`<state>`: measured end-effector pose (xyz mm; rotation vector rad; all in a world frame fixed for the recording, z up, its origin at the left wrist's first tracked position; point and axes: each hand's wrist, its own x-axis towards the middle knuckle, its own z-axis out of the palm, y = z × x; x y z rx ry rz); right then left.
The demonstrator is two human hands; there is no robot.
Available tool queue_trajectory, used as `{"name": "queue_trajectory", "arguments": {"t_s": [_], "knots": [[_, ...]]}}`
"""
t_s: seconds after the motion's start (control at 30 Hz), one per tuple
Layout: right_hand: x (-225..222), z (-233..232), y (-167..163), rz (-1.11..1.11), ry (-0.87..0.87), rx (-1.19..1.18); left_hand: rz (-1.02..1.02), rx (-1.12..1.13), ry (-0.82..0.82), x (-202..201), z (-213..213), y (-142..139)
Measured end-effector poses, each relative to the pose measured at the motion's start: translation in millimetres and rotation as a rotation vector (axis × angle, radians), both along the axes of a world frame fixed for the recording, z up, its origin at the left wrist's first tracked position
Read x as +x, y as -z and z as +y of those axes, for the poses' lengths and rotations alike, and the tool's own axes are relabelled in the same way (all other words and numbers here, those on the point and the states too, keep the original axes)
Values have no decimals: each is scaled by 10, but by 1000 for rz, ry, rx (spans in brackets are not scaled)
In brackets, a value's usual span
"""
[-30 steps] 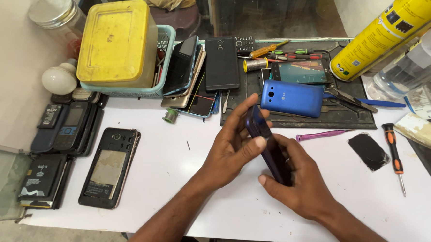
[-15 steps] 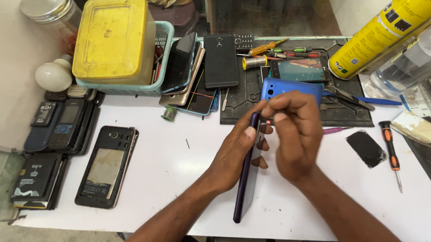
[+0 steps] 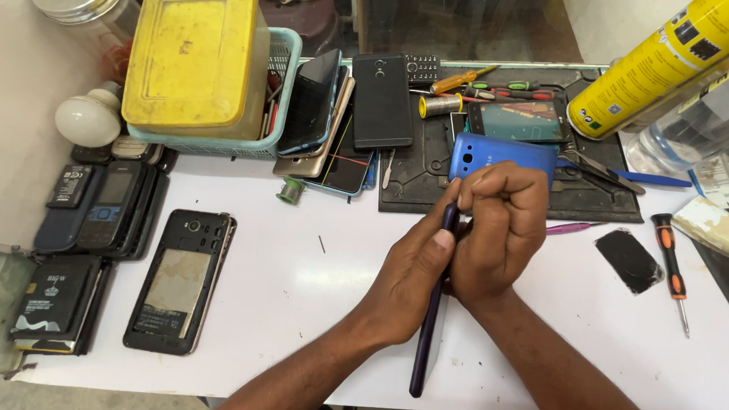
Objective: The person works on a disassembled smartphone with a screwdriver, then picks up a Realme phone and repeatedly rubs its back cover with an abrasive sanding block, working around the edges and camera area, and wipes the cover with a small cloth.
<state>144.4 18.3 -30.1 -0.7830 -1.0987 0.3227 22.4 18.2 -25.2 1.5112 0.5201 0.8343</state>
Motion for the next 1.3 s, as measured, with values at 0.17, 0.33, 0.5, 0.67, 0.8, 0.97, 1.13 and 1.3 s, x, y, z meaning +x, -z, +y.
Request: {"name": "queue_trajectory", "arguments": {"t_s": [0.17,0.33,0.5,0.67,0.8,0.97,1.13,1.3], "knots": [[30,21,-15,-37,-26,-10,-15,67,-7,16,-16,-7],[42,53,-37,22,-111,-26,43,-104,44,12,-26,-35],[75,46,-35,-39,-97,-46,25,-94,58,5,-27,-66],[106,49,-21,-30,-102,-58,47,-77,56,17,-25,-71],[100,49,-14,-33,-80,-36,51,-61,46,21,-26,-71],[17,46,29,56,-16,-24,77,-137,11,18,-18,-64],[10,26,38,28,24,-6,49,-82,15,34,-14,-38],[36,33,9,54,-66,-44,71,-192,65,25,-20,-35]]}}
